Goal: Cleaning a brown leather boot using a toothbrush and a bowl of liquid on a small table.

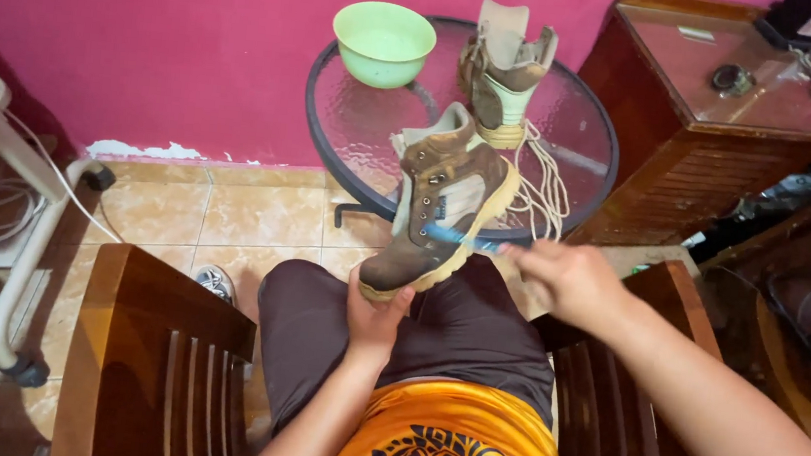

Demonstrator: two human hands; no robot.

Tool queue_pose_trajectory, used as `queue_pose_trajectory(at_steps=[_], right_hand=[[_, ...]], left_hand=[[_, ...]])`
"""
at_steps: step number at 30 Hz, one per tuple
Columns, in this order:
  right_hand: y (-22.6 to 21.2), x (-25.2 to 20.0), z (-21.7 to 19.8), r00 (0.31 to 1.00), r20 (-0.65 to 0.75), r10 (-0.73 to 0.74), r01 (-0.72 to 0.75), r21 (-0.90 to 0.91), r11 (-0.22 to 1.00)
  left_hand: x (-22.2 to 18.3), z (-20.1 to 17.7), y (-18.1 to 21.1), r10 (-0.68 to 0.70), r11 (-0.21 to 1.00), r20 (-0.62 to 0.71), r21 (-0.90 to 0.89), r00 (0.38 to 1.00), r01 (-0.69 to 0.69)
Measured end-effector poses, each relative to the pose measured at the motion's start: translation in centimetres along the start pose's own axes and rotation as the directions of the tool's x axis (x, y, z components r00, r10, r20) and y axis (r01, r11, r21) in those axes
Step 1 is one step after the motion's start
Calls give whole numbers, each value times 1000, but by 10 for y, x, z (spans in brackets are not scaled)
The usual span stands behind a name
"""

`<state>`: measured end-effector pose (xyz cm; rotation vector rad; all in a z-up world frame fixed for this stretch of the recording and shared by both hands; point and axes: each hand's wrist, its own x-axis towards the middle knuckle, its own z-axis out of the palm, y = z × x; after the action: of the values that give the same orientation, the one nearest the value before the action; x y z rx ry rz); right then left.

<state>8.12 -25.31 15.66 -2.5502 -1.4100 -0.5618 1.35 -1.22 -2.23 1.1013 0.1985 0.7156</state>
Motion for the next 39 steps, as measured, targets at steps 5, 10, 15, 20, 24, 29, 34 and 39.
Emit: queue_pose_trajectory(at_steps=[5,10,15,20,24,29,34,39], right_hand=[[12,8,-12,999,-41,21,-22,-39,999],[24,-3,-13,987,-97,124,-143,-215,966],[-32,11,-31,999,11,33,-32,-62,998],[11,8,-29,999,15,42,-41,-88,995],[44,-4,-17,986,-72,149,-161,-198,967],[-1,3,-17,997,-33,63,-65,-60,996],[36,0,-5,999,-38,9,-12,-54,998],[48,-11,7,985,-123,125,-148,-196,969]], left_hand=[[3,-1,2,-13,997,15,75,1000,12],[2,-4,0,0,996,11,89,1000,-1],[2,-2,0,-8,998,2,68,1000,8],[4,-5,-6,23,981,19,192,1000,-27],[3,-1,-3,69,988,5,141,998,-69],[0,-2,-7,76,982,11,173,997,-76],[4,-3,-2,73,982,23,170,997,-76],[0,3,6,81,993,18,81,997,-82]])
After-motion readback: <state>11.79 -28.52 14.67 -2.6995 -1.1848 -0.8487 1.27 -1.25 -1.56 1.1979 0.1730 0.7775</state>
